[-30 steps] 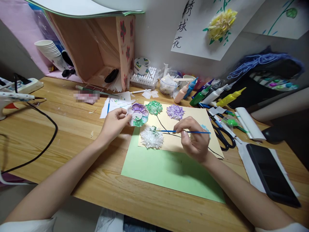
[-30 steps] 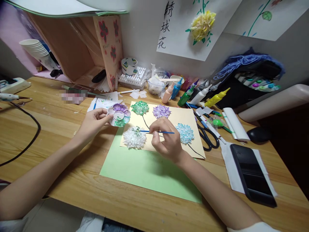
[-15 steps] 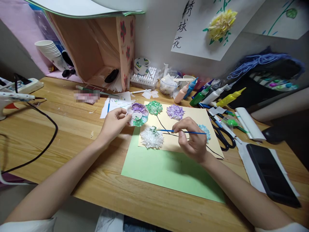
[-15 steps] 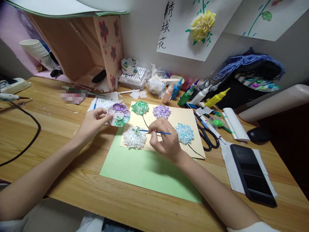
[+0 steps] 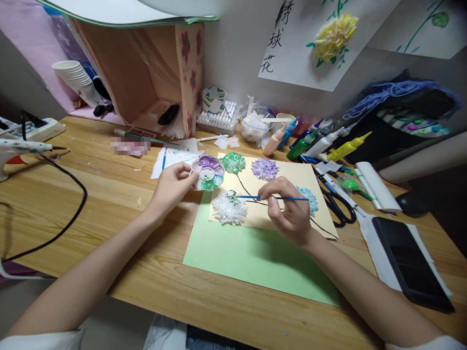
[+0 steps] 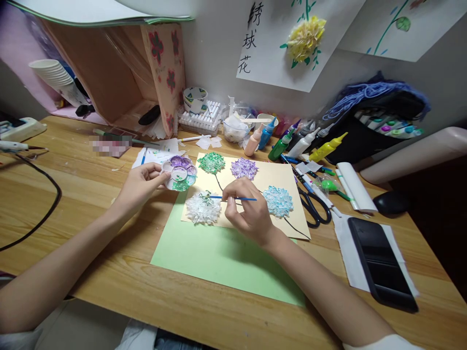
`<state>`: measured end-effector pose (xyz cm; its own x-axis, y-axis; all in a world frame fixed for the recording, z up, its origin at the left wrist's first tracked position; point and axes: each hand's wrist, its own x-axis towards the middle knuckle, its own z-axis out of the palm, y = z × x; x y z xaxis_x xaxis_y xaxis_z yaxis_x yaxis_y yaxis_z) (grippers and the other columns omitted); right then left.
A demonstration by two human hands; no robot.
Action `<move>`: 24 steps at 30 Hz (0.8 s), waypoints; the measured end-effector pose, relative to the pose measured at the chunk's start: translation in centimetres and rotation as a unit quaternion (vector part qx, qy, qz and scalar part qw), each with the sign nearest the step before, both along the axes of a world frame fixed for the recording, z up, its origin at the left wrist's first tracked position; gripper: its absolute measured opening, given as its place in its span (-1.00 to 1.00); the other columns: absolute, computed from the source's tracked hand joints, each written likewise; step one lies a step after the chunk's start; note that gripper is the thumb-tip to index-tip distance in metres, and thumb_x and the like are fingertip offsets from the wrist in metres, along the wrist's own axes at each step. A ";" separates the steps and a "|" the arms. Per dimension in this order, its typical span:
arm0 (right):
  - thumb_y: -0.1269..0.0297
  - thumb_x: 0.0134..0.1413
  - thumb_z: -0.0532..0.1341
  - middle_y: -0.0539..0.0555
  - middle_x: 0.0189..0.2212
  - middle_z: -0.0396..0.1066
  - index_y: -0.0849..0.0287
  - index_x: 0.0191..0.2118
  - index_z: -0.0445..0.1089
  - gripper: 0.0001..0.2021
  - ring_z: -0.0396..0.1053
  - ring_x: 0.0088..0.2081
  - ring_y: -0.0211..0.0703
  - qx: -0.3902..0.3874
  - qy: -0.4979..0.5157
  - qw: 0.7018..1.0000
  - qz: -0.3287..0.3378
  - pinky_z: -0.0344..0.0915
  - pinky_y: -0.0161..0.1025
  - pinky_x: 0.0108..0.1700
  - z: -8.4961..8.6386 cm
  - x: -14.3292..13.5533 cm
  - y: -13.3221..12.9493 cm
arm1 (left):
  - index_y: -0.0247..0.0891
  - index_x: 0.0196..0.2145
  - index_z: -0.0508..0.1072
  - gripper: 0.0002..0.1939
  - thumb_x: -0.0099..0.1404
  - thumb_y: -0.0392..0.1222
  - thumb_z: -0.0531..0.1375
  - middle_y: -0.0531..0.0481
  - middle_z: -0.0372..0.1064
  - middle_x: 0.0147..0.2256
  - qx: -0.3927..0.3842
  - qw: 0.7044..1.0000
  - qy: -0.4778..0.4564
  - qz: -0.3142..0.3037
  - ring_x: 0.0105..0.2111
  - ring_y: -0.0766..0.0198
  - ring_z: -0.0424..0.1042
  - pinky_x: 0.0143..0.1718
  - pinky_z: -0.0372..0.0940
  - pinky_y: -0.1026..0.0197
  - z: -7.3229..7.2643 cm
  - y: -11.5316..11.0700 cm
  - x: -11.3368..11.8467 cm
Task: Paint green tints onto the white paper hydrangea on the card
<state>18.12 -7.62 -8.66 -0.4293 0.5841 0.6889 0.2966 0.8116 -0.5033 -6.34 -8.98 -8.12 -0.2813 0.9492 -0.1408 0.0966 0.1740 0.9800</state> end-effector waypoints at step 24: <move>0.51 0.07 0.03 0.02 -0.47 0.32 0.11 -0.35 0.28 -0.84 0.30 -0.40 -0.17 -0.017 0.003 1.000 0.001 0.26 -0.18 -0.34 0.0 0.0 0.1 | -0.28 -0.47 0.39 -0.75 -0.03 -0.09 0.32 0.08 0.38 -0.58 0.004 1.000 0.005 -0.003 -0.55 0.35 0.38 -0.46 0.29 0.33 0.0 0.0 0.0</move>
<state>18.10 -7.55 -8.63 -0.4261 0.6064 0.6714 0.2925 0.7946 -0.5320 -6.38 -8.93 -8.17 -0.2772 0.9518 -0.1312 0.1078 0.1665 0.9801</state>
